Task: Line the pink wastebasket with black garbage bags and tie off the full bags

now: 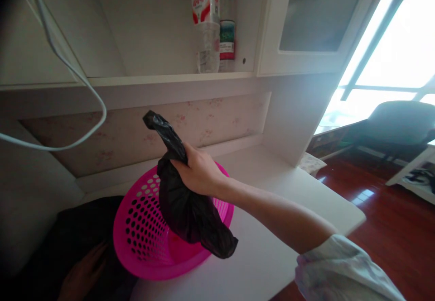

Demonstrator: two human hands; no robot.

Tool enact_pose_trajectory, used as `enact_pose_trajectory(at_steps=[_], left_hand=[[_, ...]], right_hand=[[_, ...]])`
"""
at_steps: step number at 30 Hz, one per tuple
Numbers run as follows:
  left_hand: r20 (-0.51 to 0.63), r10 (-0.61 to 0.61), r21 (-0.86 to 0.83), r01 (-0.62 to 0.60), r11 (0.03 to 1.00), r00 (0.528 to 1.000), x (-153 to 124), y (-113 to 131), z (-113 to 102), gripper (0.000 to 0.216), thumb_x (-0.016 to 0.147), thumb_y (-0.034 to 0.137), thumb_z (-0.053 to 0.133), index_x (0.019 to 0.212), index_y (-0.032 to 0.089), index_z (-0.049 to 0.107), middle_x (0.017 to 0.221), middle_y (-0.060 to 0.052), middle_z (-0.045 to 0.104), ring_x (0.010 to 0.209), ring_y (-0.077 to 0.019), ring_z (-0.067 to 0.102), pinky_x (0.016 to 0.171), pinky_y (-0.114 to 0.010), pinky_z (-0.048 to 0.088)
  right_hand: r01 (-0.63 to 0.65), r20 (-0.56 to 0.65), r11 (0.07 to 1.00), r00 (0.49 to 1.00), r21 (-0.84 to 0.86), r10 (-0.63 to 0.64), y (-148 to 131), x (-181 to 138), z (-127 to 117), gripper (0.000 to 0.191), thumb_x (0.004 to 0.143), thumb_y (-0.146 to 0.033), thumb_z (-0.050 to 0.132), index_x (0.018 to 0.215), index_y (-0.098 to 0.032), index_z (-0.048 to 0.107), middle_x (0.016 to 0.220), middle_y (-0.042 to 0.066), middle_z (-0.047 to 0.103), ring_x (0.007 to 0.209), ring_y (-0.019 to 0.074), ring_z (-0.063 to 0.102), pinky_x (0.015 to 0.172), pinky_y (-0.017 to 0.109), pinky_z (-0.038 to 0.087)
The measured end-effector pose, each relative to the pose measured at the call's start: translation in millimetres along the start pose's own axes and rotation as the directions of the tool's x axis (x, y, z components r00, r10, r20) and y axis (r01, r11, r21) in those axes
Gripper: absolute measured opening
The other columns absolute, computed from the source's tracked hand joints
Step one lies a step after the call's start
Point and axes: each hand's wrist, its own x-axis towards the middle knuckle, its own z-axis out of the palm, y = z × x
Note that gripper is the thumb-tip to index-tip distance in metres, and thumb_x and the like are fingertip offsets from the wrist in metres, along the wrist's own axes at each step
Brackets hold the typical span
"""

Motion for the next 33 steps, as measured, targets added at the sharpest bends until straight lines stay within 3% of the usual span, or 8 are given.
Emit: enact_pose_trajectory(at_steps=[3, 7, 11, 14, 17, 19, 24, 33], left_hand=[[0.001, -0.069, -0.274, 0.067, 0.959, 0.998, 6, 6, -22, 0.048, 0.083, 0.052, 0.046, 0.102, 0.027, 0.082, 0.124, -0.007, 0.081, 0.123, -0.0323, 0.073, 0.108, -0.049, 0.057], [-0.188, -0.083, -0.365, 0.009, 0.931, 0.979, 8, 28, -70, 0.049, 0.084, 0.059, 0.052, 0.098, 0.020, 0.079, 0.133, -0.019, 0.075, 0.126, -0.0392, 0.070, 0.115, -0.057, 0.050], [-0.308, -0.028, -0.412, -0.107, 0.905, 0.951, -13, 89, -141, 0.034, 0.093, 0.052, 0.056, 0.109, 0.028, 0.075, 0.121, -0.006, 0.079, 0.117, -0.0327, 0.074, 0.110, -0.054, 0.056], [-0.376, 0.293, -0.338, -0.425, 0.840, 0.879, -33, 160, -198, 0.021, 0.100, 0.042, 0.062, 0.113, 0.033, 0.075, 0.124, 0.001, 0.078, 0.116, -0.0227, 0.073, 0.110, -0.037, 0.055], [-0.329, 0.613, -0.266, -0.693, 0.670, 0.718, -36, 230, -236, 0.016, 0.102, 0.037, 0.062, 0.110, 0.034, 0.076, 0.110, 0.005, 0.081, 0.104, -0.0159, 0.076, 0.102, -0.025, 0.057], [-0.219, 0.710, -0.264, -0.742, 0.617, 0.669, -26, 265, -245, 0.021, 0.105, 0.034, 0.057, 0.110, 0.030, 0.077, 0.110, 0.002, 0.082, 0.101, -0.0181, 0.077, 0.099, -0.030, 0.060], [0.121, 0.690, -0.167, -0.670, 0.723, 0.714, 10, 301, -230, 0.022, 0.100, 0.032, 0.068, 0.118, 0.024, 0.077, 0.124, -0.005, 0.079, 0.114, -0.0324, 0.075, 0.100, -0.053, 0.062], [0.274, 0.489, 0.089, -0.528, 0.844, 0.828, 19, 306, -224, 0.029, 0.101, 0.013, 0.057, 0.129, 0.018, 0.066, 0.129, -0.013, 0.072, 0.109, -0.0356, 0.076, 0.086, -0.050, 0.064]], right_hand=[[0.013, 0.176, 0.998, 0.984, -0.069, 0.000, 6, -6, 5, 0.016, 0.095, -0.031, 0.061, 0.104, -0.020, 0.068, 0.103, 0.008, 0.079, 0.090, 0.0246, 0.071, 0.074, 0.032, 0.046], [0.044, 0.399, 0.979, 0.916, -0.201, 0.041, 13, -11, 11, 0.025, 0.094, -0.034, 0.063, 0.112, -0.018, 0.069, 0.110, 0.011, 0.079, 0.099, 0.0270, 0.073, 0.077, 0.032, 0.046], [0.044, 0.516, 0.976, 0.854, -0.214, 0.074, 22, -7, 18, 0.025, 0.094, -0.035, 0.063, 0.108, -0.017, 0.072, 0.104, 0.012, 0.081, 0.095, 0.0276, 0.075, 0.073, 0.032, 0.046], [0.016, 0.549, 0.980, 0.830, -0.198, 0.098, 25, -3, 24, 0.027, 0.094, -0.037, 0.063, 0.110, -0.017, 0.073, 0.099, 0.011, 0.081, 0.092, 0.0275, 0.075, 0.070, 0.031, 0.046], [-0.015, 0.563, 0.987, 0.820, -0.162, 0.105, 25, 1, 30, 0.032, 0.092, -0.041, 0.067, 0.113, -0.017, 0.072, 0.101, 0.012, 0.080, 0.094, 0.0284, 0.075, 0.070, 0.031, 0.046], [-0.040, 0.571, 0.991, 0.814, -0.127, 0.106, 27, 2, 34, 0.035, 0.091, -0.043, 0.068, 0.114, -0.018, 0.072, 0.101, 0.011, 0.080, 0.094, 0.0279, 0.074, 0.070, 0.030, 0.046], [-0.125, 0.624, 0.992, 0.777, 0.031, 0.078, 37, 6, 39, 0.017, 0.093, -0.030, 0.064, 0.099, -0.018, 0.074, 0.092, 0.006, 0.077, 0.085, 0.0211, 0.070, 0.065, 0.026, 0.049], [-0.300, 0.668, 0.924, 0.741, 0.238, 0.069, 40, 2, 41, 0.034, 0.086, -0.005, 0.051, 0.116, -0.017, 0.063, 0.101, 0.005, 0.074, 0.085, 0.0130, 0.072, 0.076, 0.023, 0.060]])
